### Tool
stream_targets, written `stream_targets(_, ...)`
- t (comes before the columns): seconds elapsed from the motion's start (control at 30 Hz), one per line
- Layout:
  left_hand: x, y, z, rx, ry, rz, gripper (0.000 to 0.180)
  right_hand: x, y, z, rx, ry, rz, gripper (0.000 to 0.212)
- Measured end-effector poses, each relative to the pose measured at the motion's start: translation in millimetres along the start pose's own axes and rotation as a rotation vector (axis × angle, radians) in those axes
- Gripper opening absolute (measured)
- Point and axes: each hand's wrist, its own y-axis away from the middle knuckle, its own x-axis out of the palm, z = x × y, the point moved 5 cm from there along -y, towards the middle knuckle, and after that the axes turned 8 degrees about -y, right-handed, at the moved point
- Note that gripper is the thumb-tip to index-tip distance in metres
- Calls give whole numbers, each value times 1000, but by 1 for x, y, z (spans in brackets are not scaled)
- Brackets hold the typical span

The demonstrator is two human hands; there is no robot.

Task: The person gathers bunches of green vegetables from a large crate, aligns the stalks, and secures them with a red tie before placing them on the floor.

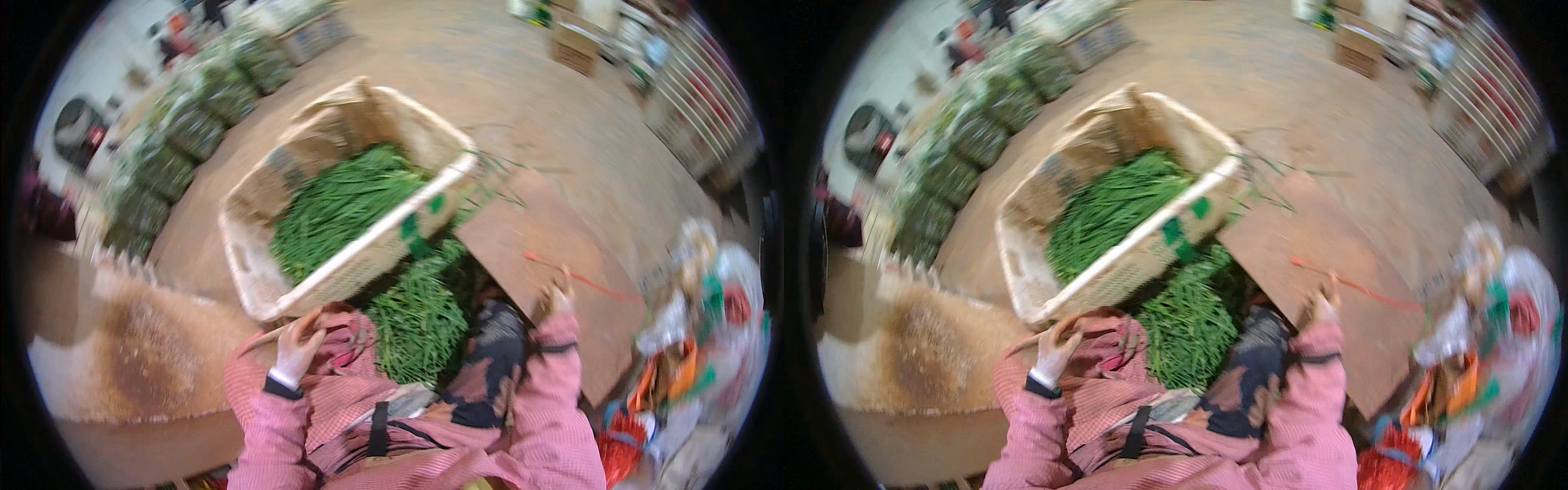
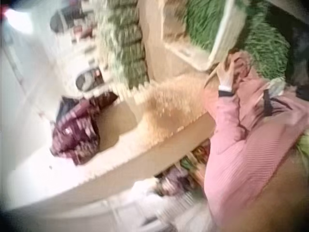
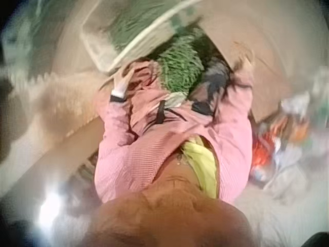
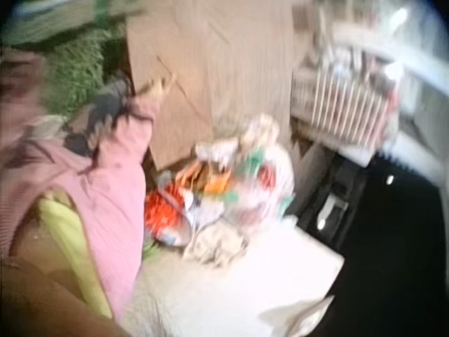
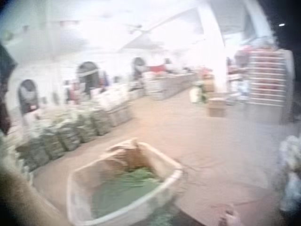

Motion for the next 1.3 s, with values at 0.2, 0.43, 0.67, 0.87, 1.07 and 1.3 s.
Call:
stream_targets(0.2, -22, -112, 26, 156, -428, -129, 67, 102, 47, 52, -346, 1309, 88, 45)
stream_targets(0.43, 5, -130, 48, -173, -429, 332, 62, 305, 46, 20, -902, 1063, 696, 27)
stream_targets(0.67, -6, -233, 24, 63, -188, 589, 68, 345, -80, -30, -741, 634, 528, 25)
stream_targets(0.87, 116, -358, 27, 268, -348, 459, 85, 369, -79, -29, -1109, 871, 490, 27)
stream_targets(1.07, 234, -449, 49, 84, -592, 364, 110, 364, -81, -35, -1174, 797, 552, 28)
stream_targets(1.3, 310, -373, 20, 346, -919, 293, 105, 353, -85, -41, -1094, 752, 559, 25)
